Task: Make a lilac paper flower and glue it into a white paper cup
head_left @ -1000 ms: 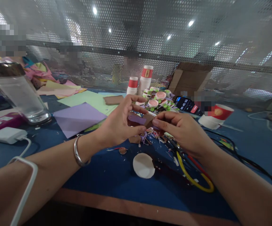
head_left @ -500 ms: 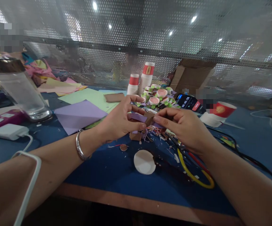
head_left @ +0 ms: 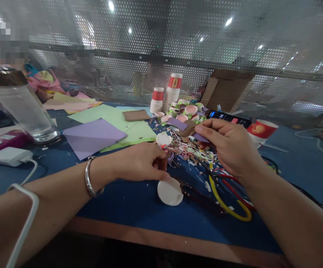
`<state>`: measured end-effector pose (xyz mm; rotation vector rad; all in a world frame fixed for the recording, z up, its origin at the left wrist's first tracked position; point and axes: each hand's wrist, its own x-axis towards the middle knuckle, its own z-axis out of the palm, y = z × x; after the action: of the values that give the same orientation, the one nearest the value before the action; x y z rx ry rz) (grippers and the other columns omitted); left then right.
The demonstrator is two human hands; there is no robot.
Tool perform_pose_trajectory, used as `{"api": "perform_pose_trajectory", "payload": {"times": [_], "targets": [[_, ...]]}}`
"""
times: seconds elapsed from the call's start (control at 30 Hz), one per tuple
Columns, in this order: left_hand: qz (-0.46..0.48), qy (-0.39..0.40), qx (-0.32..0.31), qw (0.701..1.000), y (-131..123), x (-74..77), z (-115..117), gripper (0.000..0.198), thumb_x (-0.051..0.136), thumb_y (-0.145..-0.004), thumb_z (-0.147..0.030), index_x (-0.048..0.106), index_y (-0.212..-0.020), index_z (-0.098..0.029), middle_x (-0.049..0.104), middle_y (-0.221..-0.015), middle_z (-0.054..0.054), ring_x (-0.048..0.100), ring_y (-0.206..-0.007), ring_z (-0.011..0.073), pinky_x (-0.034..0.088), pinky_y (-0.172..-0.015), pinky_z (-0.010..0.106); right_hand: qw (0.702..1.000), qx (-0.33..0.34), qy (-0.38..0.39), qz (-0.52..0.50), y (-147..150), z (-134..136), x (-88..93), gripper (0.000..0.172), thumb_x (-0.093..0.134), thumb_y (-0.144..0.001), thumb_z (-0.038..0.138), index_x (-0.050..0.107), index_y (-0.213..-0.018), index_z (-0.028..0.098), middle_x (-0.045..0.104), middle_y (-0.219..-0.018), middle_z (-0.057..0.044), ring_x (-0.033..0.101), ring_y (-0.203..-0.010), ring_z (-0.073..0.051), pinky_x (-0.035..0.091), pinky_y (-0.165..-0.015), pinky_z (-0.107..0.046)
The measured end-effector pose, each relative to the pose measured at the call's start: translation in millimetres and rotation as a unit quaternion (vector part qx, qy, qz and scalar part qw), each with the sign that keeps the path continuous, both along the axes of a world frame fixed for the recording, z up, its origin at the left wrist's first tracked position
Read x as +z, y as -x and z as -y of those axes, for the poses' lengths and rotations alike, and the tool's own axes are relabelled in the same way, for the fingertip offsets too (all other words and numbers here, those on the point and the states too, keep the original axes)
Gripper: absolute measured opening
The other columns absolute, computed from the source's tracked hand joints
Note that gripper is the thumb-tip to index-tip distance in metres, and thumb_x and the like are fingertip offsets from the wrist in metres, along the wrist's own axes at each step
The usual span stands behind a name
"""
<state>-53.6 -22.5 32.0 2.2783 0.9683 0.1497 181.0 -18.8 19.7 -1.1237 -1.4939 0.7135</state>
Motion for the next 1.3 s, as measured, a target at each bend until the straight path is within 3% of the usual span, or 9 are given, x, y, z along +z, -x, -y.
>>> {"api": "perform_pose_trajectory", "payload": {"times": [0.17, 0.33, 0.53, 0.63, 0.73, 0.9, 1.03, 1.2, 1.3], "targets": [[-0.028, -0.039, -0.018, 0.999, -6, 0.0, 9, 0.018, 0.068, -0.084, -0.033, 0.071, -0.093, -0.017, 0.065, -0.075, 0.0, 0.054, -0.062, 0.0119, 0.034, -0.058, 0.025, 0.999, 0.005, 0.004, 0.033, 0, -1, -0.7, 0.016, 0.072, -0.085, 0.032, 0.07, -0.076, 0.02, 0.061, -0.073, -0.001, 0.051, -0.064, -0.012, 0.046, -0.055, -0.025], [0.006, -0.074, -0.028, 0.997, -8, -5.9, 9, 0.007, 0.063, -0.083, -0.022, 0.068, -0.082, -0.017, 0.065, -0.074, 0.001, 0.055, -0.065, 0.0124, 0.035, -0.058, 0.025, 0.999, 0.011, 0.01, 0.036, 0, 1, -0.5, 0.017, 0.071, -0.085, 0.032, 0.069, -0.075, 0.019, 0.062, -0.073, -0.001, 0.051, -0.063, -0.012, 0.045, -0.055, -0.026], [0.144, -0.048, 0.109, 0.982, -2, -10.5, -7, 0.009, 0.061, -0.086, -0.028, 0.061, -0.086, -0.019, 0.066, -0.076, -0.001, 0.058, -0.057, 0.0104, 0.039, -0.052, 0.022, 1.0, 0.02, 0.021, 0.004, 1, 0, 0.0, 0.014, 0.072, -0.085, 0.03, 0.071, -0.076, 0.019, 0.063, -0.074, -0.002, 0.051, -0.063, -0.011, 0.044, -0.056, -0.025], [0.19, -0.034, 0.136, 0.972, 1, -12.9, -19, 0.012, 0.065, -0.085, -0.029, 0.062, -0.083, -0.018, 0.065, -0.074, 0.0, 0.061, -0.06, 0.0109, 0.046, -0.055, 0.022, 0.999, 0.035, 0.031, -0.011, 1, 0, 0.6, 0.014, 0.072, -0.085, 0.031, 0.072, -0.078, 0.019, 0.063, -0.075, -0.002, 0.052, -0.064, -0.011, 0.045, -0.056, -0.024], [0.25, 0.037, 0.166, 0.953, 1, -14.6, -24, 0.012, 0.068, -0.085, -0.027, 0.064, -0.085, -0.016, 0.067, -0.081, 0.002, 0.063, -0.068, 0.0115, 0.05, -0.06, 0.024, 0.997, 0.059, 0.039, 0.004, 0, 2, 1.4, 0.016, 0.074, -0.085, 0.034, 0.072, -0.078, 0.02, 0.062, -0.073, -0.001, 0.052, -0.063, -0.011, 0.046, -0.057, -0.024], [0.359, 0.252, 0.188, 0.879, -2, -16.7, -25, 0.017, 0.073, -0.085, -0.026, 0.06, -0.087, -0.015, 0.066, -0.075, 0.0, 0.065, -0.067, 0.0124, 0.054, -0.061, 0.026, 0.982, 0.123, 0.117, 0.077, 2, 5, 2.1, 0.025, 0.074, -0.084, 0.043, 0.07, -0.078, 0.02, 0.061, -0.067, 0.0, 0.051, -0.057, -0.011, 0.043, -0.053, -0.026], [0.382, 0.327, 0.189, 0.843, 0, -17.7, -28, 0.022, 0.079, -0.082, -0.027, 0.061, -0.088, -0.016, 0.068, -0.075, 0.001, 0.068, -0.068, 0.0136, 0.057, -0.065, 0.029, 0.974, 0.147, 0.134, 0.105, 4, 5, 2.3, 0.029, 0.075, -0.082, 0.049, 0.07, -0.078, 0.02, 0.057, -0.062, 0.002, 0.048, -0.054, -0.011, 0.041, -0.051, -0.025], [0.373, 0.39, 0.164, 0.826, 1, -17.9, -31, 0.013, 0.071, -0.089, -0.029, 0.066, -0.092, -0.017, 0.072, -0.08, 0.003, 0.07, -0.069, 0.0152, 0.057, -0.064, 0.028, 0.968, 0.164, 0.144, 0.119, 5, 7, 4.8, 0.034, 0.075, -0.08, 0.052, 0.071, -0.078, 0.019, 0.059, -0.064, 0.002, 0.049, -0.055, -0.01, 0.04, -0.053, -0.025], [0.375, 0.416, 0.165, 0.812, 1, -16.7, -31, 0.025, 0.064, -0.094, -0.041, 0.069, -0.094, -0.016, 0.074, -0.086, 0.006, 0.071, -0.076, 0.0175, 0.058, -0.07, 0.031, 0.964, 0.176, 0.15, 0.13, 6, 8, 5.4, 0.034, 0.075, -0.08, 0.053, 0.071, -0.077, 0.019, 0.059, -0.063, 0.002, 0.05, -0.056, -0.01, 0.041, -0.055, -0.025]]}}
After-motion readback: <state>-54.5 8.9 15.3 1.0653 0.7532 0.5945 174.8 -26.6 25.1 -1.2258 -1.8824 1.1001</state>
